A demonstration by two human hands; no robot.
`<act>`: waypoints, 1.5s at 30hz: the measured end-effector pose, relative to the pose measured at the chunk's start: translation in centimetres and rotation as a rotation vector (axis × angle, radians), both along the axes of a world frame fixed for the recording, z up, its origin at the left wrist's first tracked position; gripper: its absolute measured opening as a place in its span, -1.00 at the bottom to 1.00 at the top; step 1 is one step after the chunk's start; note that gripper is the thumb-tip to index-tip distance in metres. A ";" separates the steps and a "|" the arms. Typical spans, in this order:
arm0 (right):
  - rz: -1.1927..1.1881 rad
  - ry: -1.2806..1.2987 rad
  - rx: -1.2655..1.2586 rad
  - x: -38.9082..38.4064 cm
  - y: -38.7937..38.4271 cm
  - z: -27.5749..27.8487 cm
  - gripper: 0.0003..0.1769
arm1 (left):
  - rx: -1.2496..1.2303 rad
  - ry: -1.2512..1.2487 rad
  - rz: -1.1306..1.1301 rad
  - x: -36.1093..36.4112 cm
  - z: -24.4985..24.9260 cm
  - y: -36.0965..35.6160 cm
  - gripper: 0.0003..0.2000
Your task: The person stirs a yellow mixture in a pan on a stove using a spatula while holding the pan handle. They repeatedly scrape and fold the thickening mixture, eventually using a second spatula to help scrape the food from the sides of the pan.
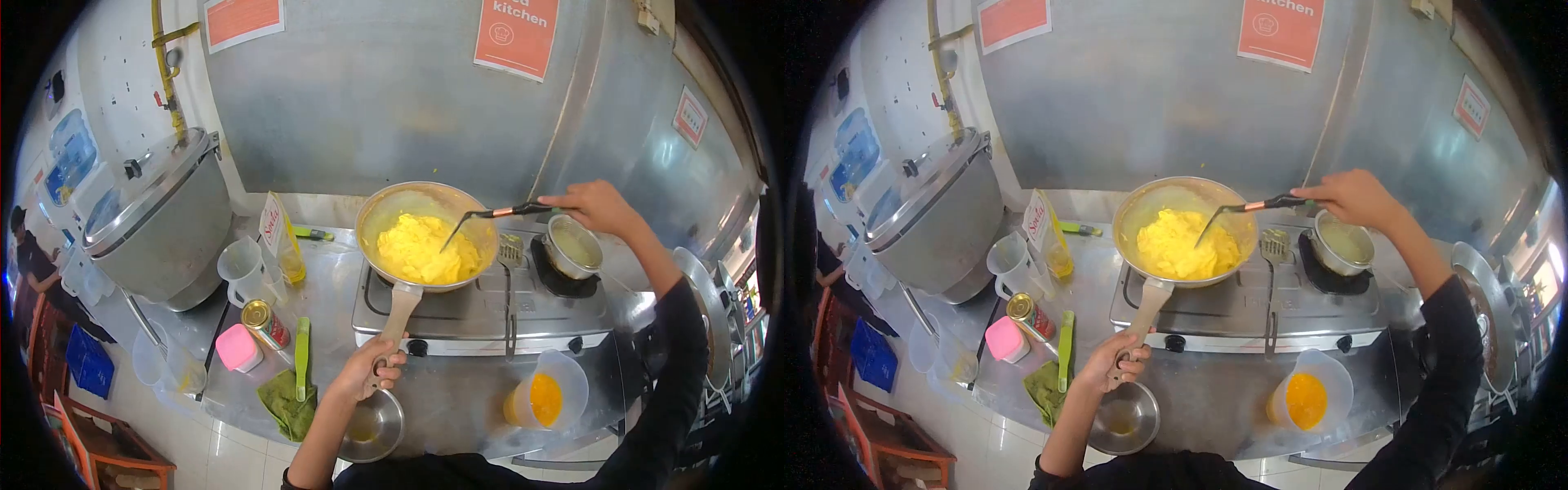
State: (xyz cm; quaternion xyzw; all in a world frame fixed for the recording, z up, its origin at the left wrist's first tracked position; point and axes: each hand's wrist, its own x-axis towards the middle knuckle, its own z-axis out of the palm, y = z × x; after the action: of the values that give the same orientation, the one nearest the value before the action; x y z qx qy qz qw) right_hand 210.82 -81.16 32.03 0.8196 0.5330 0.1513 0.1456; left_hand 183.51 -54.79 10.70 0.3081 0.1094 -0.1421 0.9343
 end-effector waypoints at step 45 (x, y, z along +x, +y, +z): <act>-0.288 0.062 0.177 -7.2 11.2 -4.3 -0.69 | -0.012 -0.078 0.022 0.6 -0.4 -0.6 -0.74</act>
State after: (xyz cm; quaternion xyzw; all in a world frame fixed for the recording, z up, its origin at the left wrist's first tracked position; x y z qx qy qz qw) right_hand 203.62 -69.92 27.74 0.9015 0.3989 0.1495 0.0766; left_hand 184.07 -55.43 10.33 0.3066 0.0754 -0.1203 0.9412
